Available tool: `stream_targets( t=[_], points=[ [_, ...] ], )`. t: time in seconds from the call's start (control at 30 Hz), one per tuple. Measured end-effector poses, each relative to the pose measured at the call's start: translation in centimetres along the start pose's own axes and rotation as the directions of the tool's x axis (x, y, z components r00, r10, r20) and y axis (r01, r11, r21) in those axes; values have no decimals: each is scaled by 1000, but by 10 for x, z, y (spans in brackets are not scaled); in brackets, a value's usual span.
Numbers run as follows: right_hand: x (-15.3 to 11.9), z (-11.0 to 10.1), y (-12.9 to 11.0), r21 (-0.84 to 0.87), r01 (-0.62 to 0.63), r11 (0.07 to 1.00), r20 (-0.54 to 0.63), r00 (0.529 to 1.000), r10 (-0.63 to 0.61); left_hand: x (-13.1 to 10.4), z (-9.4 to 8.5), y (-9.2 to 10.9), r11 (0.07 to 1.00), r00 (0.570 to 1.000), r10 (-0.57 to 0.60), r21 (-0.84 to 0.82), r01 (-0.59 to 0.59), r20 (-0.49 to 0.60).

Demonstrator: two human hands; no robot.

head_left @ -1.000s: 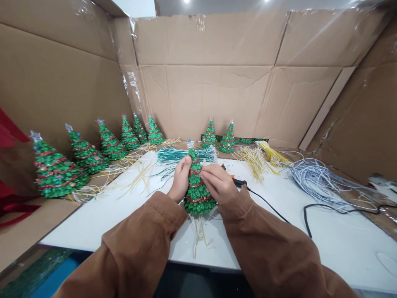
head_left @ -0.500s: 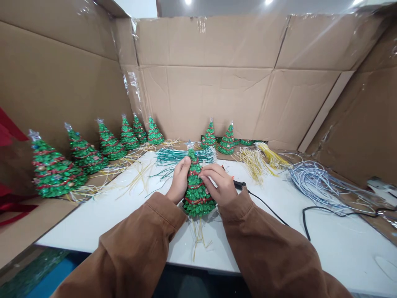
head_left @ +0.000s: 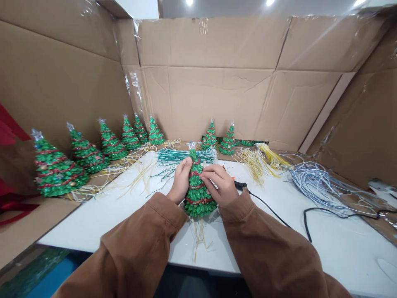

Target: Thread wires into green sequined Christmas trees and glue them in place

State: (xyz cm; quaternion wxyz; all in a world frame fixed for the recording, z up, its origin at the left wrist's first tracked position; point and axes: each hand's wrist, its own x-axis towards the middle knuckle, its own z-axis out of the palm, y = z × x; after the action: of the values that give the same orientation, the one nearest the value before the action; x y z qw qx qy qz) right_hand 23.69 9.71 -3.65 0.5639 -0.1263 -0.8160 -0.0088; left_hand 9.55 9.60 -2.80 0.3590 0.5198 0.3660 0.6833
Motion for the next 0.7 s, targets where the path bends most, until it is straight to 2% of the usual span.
stream_targets(
  t=[0.17, 0.37, 0.57, 0.7],
  points=[
    [1, -1, -1, -49, 22, 999, 27, 999, -21, -1, 1, -1, 1000, 1000, 4, 1, -4, 6],
    [-1, 1, 2, -53, 119, 991, 23, 993, -118, 0, 1, -2, 1000, 1000, 15, 2, -15, -12],
    [1, -2, 0, 116, -122, 986, -18, 992, 125, 0, -1, -4, 998, 998, -55, -16, 56, 34],
    [5, -5, -2, 215, -204, 955, -20, 977, 213, 0, -2, -3, 998, 998, -50, -24, 51, 40]
  ],
)
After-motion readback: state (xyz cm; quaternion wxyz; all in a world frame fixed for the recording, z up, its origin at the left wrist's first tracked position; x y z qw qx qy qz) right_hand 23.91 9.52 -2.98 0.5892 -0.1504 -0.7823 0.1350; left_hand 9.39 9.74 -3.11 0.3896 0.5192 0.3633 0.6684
